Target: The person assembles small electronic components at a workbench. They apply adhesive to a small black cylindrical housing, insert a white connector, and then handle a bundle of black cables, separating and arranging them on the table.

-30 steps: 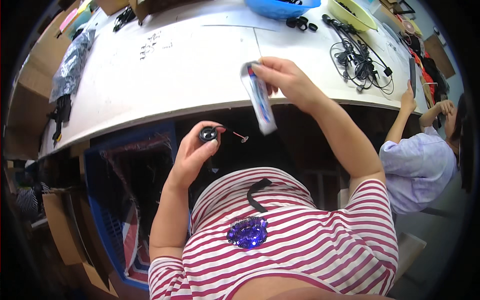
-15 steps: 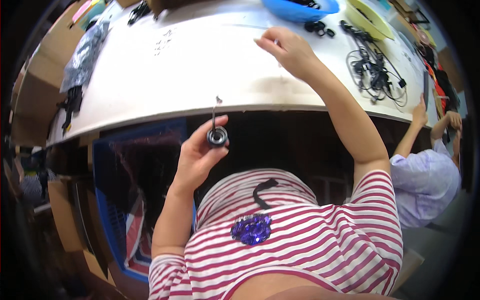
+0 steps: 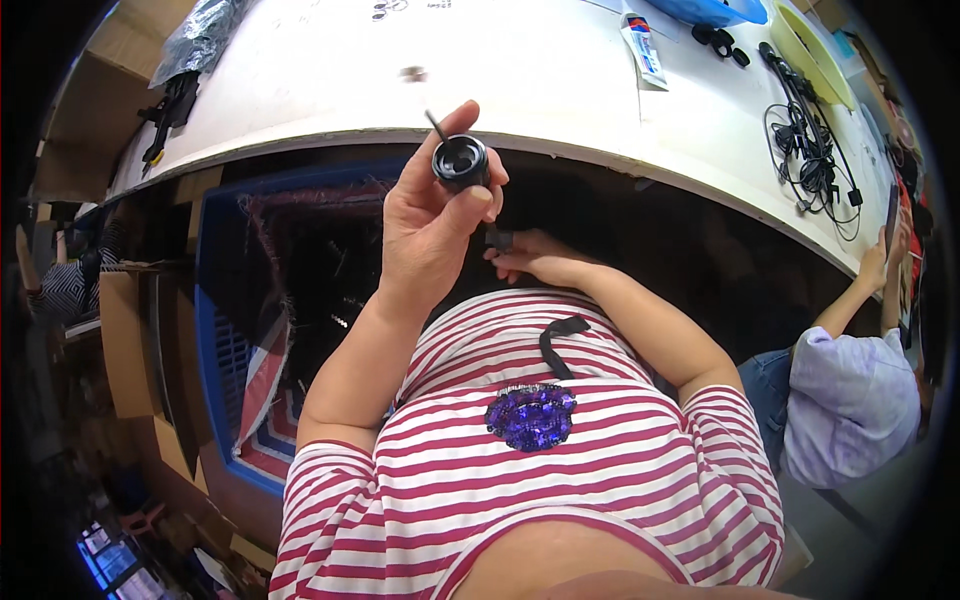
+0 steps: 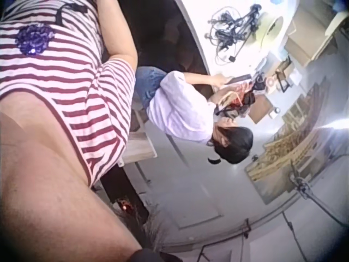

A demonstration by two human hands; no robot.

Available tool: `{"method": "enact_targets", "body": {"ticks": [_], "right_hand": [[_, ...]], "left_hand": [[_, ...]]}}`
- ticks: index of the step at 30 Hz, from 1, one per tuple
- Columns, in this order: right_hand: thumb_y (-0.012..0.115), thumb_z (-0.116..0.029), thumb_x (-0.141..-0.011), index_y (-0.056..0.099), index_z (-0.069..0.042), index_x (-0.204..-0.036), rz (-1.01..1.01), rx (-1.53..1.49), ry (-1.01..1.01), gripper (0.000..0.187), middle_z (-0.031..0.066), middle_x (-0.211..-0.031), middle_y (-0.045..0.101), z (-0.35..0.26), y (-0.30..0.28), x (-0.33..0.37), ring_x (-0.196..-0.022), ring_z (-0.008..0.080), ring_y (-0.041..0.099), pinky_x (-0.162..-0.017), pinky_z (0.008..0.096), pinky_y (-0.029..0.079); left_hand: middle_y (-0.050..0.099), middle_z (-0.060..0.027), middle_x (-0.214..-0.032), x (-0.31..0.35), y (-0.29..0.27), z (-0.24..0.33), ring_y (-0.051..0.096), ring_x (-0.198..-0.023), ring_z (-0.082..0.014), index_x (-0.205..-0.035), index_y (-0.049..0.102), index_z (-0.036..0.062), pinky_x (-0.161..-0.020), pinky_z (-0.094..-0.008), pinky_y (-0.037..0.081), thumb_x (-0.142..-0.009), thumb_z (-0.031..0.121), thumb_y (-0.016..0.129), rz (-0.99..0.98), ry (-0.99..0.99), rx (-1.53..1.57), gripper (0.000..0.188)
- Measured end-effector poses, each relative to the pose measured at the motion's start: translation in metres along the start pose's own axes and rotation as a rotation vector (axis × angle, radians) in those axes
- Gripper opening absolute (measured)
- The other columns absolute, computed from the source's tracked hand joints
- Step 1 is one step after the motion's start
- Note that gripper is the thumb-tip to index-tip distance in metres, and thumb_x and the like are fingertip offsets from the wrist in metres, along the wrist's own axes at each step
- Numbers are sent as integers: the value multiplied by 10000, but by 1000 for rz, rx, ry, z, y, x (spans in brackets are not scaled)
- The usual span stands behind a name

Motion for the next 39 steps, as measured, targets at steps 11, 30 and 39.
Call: {"method": "enact_targets", "body": {"ticks": [11, 30, 39], "right_hand": [[485, -306, -860, 598, -27, -884, -3, 414, -220, 302, 122, -811, 613, -10, 16, -5, -775, 243, 587, -679, 341, 449], [488, -271, -856, 597, -11, -780, -131, 768, -141, 292, 150, -686, 599, -159, 4, 47, -659, 299, 581, -633, 372, 453], [493, -413, -840, 472, -58, -1174, 922, 971, -438, 488, 163, -1177, 467, -277, -168, -94, -1120, 265, 447, -913, 381, 385]], "left_hand": [[535, -72, -857, 3, 8, 2, 438, -653, -80, -1290, 344, -17, -573, -187, 364, -804, 171, 629, -45, -84, -173, 594], [499, -34, -782, 7, -37, 28, 398, -631, -75, -1281, 363, 19, -516, -194, 317, -787, 276, 646, 67, -4, -238, 625], [478, -33, -766, 17, -51, 28, 369, -604, -66, -1282, 368, 31, -515, -196, 292, -784, 258, 651, 109, -29, -207, 616]]}}
Point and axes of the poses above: each hand's wrist, its own x-axis away from the middle knuckle, its own y-axis out of the palm, z = x × y, the point moved 9 cm from there along -x, towards the middle knuckle
